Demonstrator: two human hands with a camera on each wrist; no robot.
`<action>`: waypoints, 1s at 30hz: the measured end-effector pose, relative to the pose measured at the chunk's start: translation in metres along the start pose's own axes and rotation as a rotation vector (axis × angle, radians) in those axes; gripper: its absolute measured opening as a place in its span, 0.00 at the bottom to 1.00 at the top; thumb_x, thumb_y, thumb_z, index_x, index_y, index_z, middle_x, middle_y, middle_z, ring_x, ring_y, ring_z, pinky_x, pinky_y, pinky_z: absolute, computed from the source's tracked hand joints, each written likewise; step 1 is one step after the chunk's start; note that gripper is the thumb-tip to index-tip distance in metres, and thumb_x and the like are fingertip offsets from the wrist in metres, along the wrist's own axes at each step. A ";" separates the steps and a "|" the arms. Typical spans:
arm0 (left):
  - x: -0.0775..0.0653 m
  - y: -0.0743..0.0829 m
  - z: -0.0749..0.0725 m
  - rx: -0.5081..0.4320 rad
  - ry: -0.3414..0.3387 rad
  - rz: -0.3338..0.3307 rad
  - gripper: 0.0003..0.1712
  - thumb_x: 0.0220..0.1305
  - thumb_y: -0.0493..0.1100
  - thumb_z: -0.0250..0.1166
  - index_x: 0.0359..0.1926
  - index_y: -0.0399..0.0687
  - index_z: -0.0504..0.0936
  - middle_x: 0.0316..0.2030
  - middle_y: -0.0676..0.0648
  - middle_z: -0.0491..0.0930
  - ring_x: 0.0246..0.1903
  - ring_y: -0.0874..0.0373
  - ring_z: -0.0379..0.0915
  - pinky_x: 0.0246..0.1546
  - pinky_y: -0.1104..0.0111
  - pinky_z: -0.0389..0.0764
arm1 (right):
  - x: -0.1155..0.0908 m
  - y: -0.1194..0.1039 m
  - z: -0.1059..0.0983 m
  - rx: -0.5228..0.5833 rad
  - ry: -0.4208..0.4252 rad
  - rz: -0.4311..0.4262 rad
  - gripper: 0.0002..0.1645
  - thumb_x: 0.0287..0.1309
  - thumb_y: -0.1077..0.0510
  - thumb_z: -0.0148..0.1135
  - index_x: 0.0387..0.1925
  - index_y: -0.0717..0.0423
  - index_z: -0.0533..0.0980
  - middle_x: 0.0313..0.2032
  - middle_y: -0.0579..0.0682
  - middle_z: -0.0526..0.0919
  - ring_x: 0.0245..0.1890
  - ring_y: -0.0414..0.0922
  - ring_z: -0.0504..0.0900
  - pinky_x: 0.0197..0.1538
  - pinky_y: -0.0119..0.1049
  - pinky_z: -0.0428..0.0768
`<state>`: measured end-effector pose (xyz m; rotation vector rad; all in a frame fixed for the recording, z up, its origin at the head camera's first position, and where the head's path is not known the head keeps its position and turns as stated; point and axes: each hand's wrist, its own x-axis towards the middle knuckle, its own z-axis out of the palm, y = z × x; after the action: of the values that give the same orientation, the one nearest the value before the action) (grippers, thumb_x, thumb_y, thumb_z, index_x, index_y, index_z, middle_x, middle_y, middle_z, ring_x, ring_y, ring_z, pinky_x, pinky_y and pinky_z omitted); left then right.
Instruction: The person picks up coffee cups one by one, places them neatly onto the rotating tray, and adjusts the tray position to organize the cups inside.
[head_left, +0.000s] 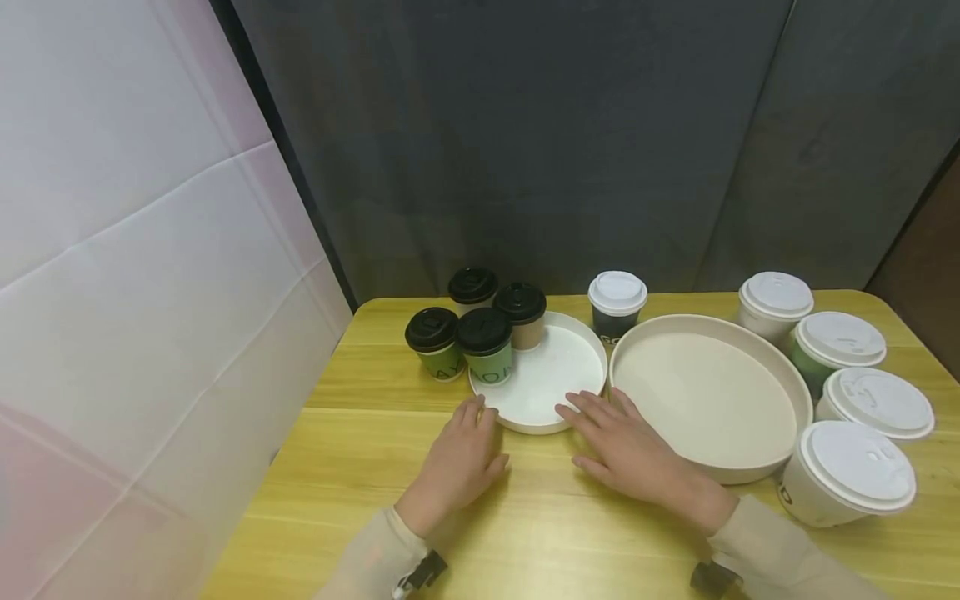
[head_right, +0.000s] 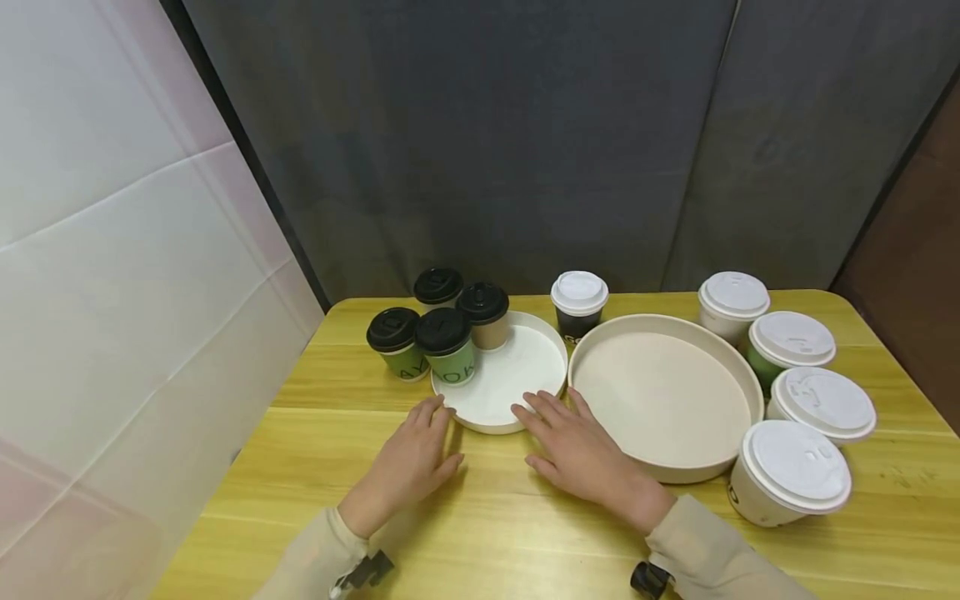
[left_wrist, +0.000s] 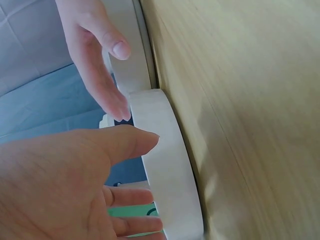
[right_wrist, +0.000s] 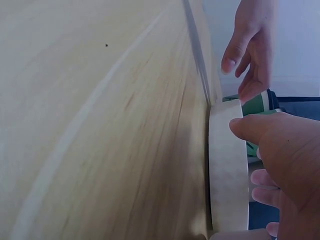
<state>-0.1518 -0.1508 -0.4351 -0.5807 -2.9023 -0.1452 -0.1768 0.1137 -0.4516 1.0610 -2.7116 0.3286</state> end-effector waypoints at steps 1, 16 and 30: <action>0.000 0.000 0.000 0.002 -0.004 -0.003 0.35 0.58 0.54 0.70 0.56 0.35 0.70 0.63 0.31 0.69 0.65 0.37 0.67 0.68 0.54 0.72 | 0.000 0.000 0.000 0.000 -0.004 0.002 0.42 0.62 0.42 0.63 0.73 0.48 0.63 0.72 0.53 0.67 0.72 0.54 0.66 0.74 0.63 0.57; 0.002 -0.002 -0.010 -0.027 0.016 -0.032 0.40 0.59 0.55 0.70 0.64 0.36 0.68 0.66 0.32 0.67 0.67 0.37 0.65 0.70 0.52 0.68 | 0.007 -0.007 -0.002 0.075 0.068 -0.008 0.39 0.62 0.45 0.64 0.72 0.49 0.64 0.70 0.52 0.70 0.70 0.52 0.69 0.72 0.63 0.62; 0.021 -0.028 -0.066 0.020 0.173 -0.071 0.34 0.60 0.51 0.71 0.60 0.35 0.74 0.57 0.35 0.76 0.61 0.39 0.71 0.66 0.51 0.73 | 0.046 -0.056 -0.014 0.663 -0.006 0.104 0.38 0.66 0.50 0.61 0.74 0.45 0.60 0.72 0.46 0.66 0.73 0.48 0.65 0.74 0.51 0.66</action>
<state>-0.1719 -0.1775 -0.3683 -0.4386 -2.7541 -0.1674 -0.1701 0.0485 -0.4189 1.0475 -2.7196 1.3064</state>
